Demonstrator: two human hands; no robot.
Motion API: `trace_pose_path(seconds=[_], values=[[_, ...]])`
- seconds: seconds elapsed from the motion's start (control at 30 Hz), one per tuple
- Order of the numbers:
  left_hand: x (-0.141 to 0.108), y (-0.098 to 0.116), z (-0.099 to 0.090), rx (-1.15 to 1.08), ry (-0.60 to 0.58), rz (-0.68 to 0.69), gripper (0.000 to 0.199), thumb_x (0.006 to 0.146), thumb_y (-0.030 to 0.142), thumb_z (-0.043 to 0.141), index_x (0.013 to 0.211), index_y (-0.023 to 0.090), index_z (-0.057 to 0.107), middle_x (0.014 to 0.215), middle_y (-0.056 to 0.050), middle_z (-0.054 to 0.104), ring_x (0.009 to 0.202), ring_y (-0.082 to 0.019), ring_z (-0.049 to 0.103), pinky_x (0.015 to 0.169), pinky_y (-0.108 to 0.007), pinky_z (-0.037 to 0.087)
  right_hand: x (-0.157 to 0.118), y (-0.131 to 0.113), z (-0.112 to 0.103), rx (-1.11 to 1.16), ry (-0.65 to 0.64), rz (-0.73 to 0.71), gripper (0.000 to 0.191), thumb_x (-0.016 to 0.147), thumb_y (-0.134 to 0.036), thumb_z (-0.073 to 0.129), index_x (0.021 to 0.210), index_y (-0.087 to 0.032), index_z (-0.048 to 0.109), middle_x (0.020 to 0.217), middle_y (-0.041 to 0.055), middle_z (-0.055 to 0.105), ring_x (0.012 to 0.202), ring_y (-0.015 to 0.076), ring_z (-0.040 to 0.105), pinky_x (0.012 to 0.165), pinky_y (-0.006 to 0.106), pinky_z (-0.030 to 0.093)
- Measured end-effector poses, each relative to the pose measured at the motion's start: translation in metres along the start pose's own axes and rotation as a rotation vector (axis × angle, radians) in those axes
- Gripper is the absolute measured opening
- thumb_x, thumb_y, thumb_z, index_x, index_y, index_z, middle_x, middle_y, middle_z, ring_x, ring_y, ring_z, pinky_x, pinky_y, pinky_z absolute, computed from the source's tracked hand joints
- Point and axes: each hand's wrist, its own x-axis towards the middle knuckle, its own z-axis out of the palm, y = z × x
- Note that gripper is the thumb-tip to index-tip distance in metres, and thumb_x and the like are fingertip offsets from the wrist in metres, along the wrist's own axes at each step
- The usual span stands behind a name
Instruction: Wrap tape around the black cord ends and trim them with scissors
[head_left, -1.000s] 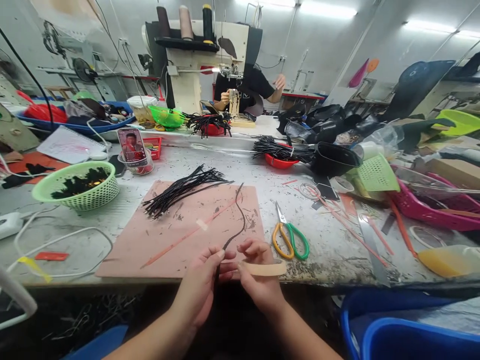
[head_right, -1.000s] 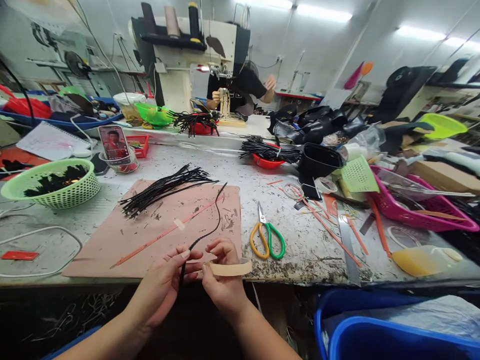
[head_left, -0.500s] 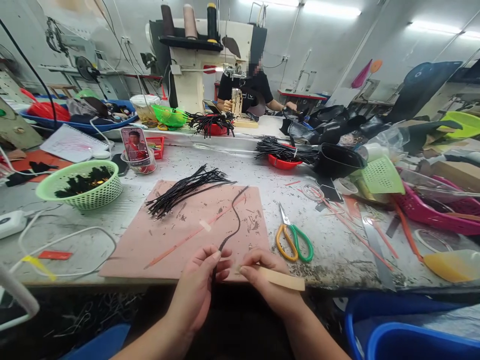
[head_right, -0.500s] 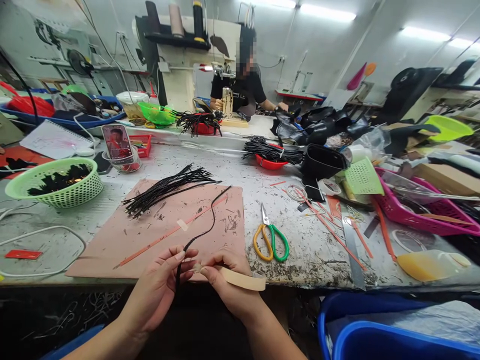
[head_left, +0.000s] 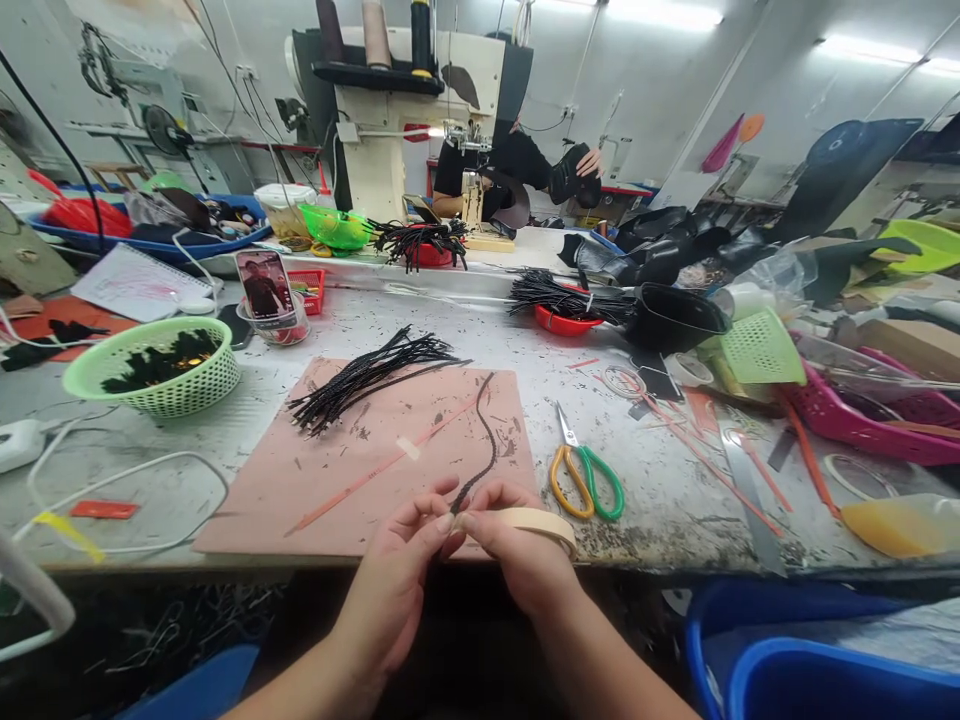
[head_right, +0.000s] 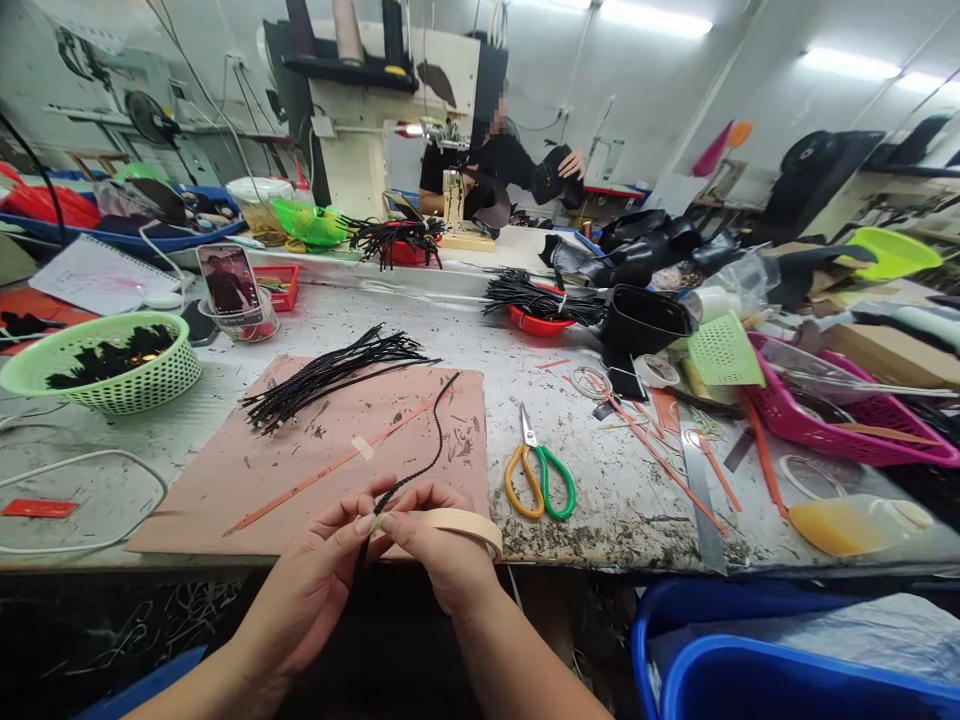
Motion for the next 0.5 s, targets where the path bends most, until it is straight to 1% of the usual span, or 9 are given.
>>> trace_pose_path(seconds=[0.13,0.33,0.43,0.5], values=[[-0.0011,-0.0001,-0.0005,0.025,-0.014,0.005,0.016,0.072,0.027,0.064,0.063,0.018,0.055,0.124,-0.004,0.052,0.123,-0.026,0.038,0.096,-0.038,0.034,0.0008,-0.0008,0.0007,0.028,0.022,0.011,0.025,0.050,-0.024,0.080,0.056,-0.016,0.057,0.059,-0.0030,0.063,0.054,0.0104,0.059,0.054,0.022,0.049],[-0.0008,0.0002,-0.0031,0.085,-0.019,0.041,0.013,0.070,0.028,0.066,0.064,0.019,0.059,0.122,-0.003,0.053,0.122,-0.025,0.038,0.096,-0.034,0.034,0.0012,0.0001,0.0027,0.028,0.024,0.015,0.027,0.049,-0.025,0.079,0.056,-0.017,0.055,0.055,-0.0036,0.061,0.052,0.0106,0.057,0.053,0.023,0.047],[0.0010,-0.0010,-0.0061,0.135,-0.023,0.079,0.012,0.069,0.030,0.066,0.066,0.020,0.062,0.117,-0.002,0.054,0.114,-0.024,0.044,0.092,-0.031,0.037,0.0005,-0.0008,0.0048,-0.010,0.045,0.002,0.028,0.050,-0.028,0.078,0.055,-0.018,0.053,0.051,-0.0044,0.059,0.049,0.0107,0.056,0.052,0.023,0.046],[0.0021,-0.0015,-0.0076,0.187,-0.013,0.121,0.012,0.068,0.030,0.067,0.066,0.020,0.062,0.108,-0.001,0.056,0.106,-0.021,0.048,0.086,-0.027,0.039,0.0001,-0.0011,0.0052,-0.060,0.083,-0.018,0.028,0.050,-0.029,0.078,0.055,-0.018,0.053,0.050,-0.0049,0.058,0.049,0.0097,0.054,0.052,0.022,0.044]])
